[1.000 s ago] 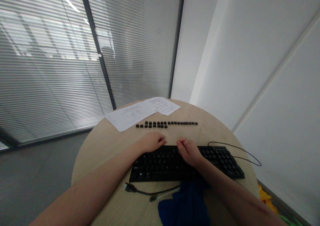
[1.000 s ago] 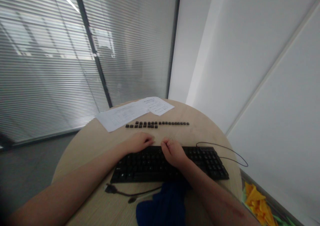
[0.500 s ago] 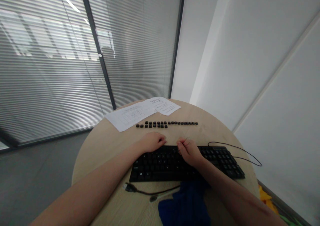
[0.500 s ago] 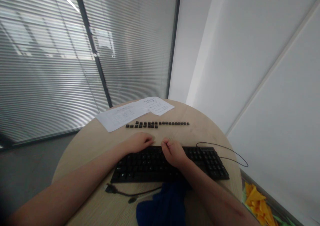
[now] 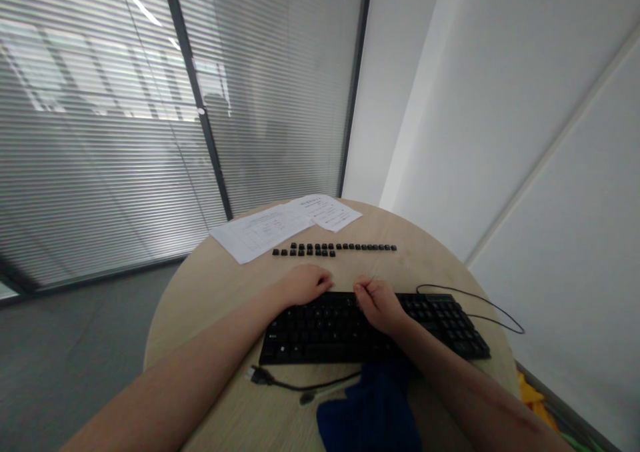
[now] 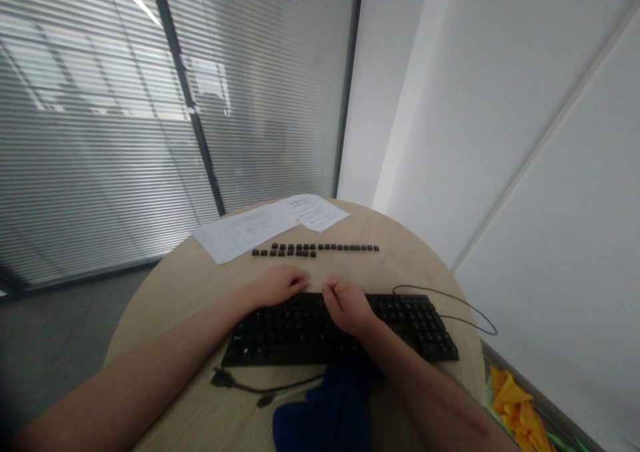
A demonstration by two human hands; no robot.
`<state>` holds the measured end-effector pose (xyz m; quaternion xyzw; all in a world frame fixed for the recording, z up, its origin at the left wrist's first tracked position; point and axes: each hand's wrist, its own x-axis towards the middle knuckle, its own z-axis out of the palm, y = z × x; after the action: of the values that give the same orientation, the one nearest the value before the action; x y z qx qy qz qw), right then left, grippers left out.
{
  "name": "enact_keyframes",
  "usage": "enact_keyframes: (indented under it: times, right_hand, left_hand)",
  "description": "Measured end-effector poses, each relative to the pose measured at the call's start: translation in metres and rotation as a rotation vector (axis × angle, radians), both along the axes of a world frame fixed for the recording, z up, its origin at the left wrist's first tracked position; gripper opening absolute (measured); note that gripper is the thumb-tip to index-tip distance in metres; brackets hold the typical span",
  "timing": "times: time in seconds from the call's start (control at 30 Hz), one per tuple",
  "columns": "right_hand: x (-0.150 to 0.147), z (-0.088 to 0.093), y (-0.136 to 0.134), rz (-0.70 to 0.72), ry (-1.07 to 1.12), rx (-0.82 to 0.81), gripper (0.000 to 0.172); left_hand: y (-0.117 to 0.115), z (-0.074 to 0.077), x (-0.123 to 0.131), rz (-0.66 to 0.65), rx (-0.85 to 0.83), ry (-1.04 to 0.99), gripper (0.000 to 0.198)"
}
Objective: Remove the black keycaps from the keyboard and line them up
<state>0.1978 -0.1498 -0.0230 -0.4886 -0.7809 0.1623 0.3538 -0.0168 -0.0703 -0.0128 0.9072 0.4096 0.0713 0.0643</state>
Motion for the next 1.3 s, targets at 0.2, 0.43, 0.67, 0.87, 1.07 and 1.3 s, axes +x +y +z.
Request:
enact_keyframes:
  times: [0.2, 0.43, 0.67, 0.87, 1.07, 1.3]
  right_hand:
    - [0.0, -0.0003, 0.0011, 0.013, 0.007, -0.001, 0.03]
    - [0.0002, 0.0003, 0.0019, 0.025, -0.014, 0.043, 0.03]
    - [0.001, -0.0001, 0.0031, 0.026, -0.012, 0.034, 0.028]
    - [-0.0006, 0.0035, 0.0013, 0.027, 0.005, 0.017, 0.028]
    - [-0.0002, 0.0038, 0.0014, 0.027, 0.01, -0.022, 0.028]
    - [0.0002, 0.0029, 0.0022, 0.039, 0.017, -0.017, 0.027]
  left_hand:
    - [0.0005, -0.0014, -0.0004, -0.005, -0.012, -0.006, 0.037]
    - [-0.0009, 0.0007, 0.0004, 0.009, -0.009, -0.003, 0.036]
    - [-0.0001, -0.0005, -0.0006, -0.009, 0.009, -0.006, 0.035]
    - [-0.0002, -0.0013, -0.0001, 0.005, 0.006, -0.013, 0.037]
    - [-0.0004, -0.0007, 0.0, 0.006, -0.005, -0.002, 0.036]
    - [-0.0009, 0.0001, 0.0003, 0.005, -0.023, -0.004, 0.036]
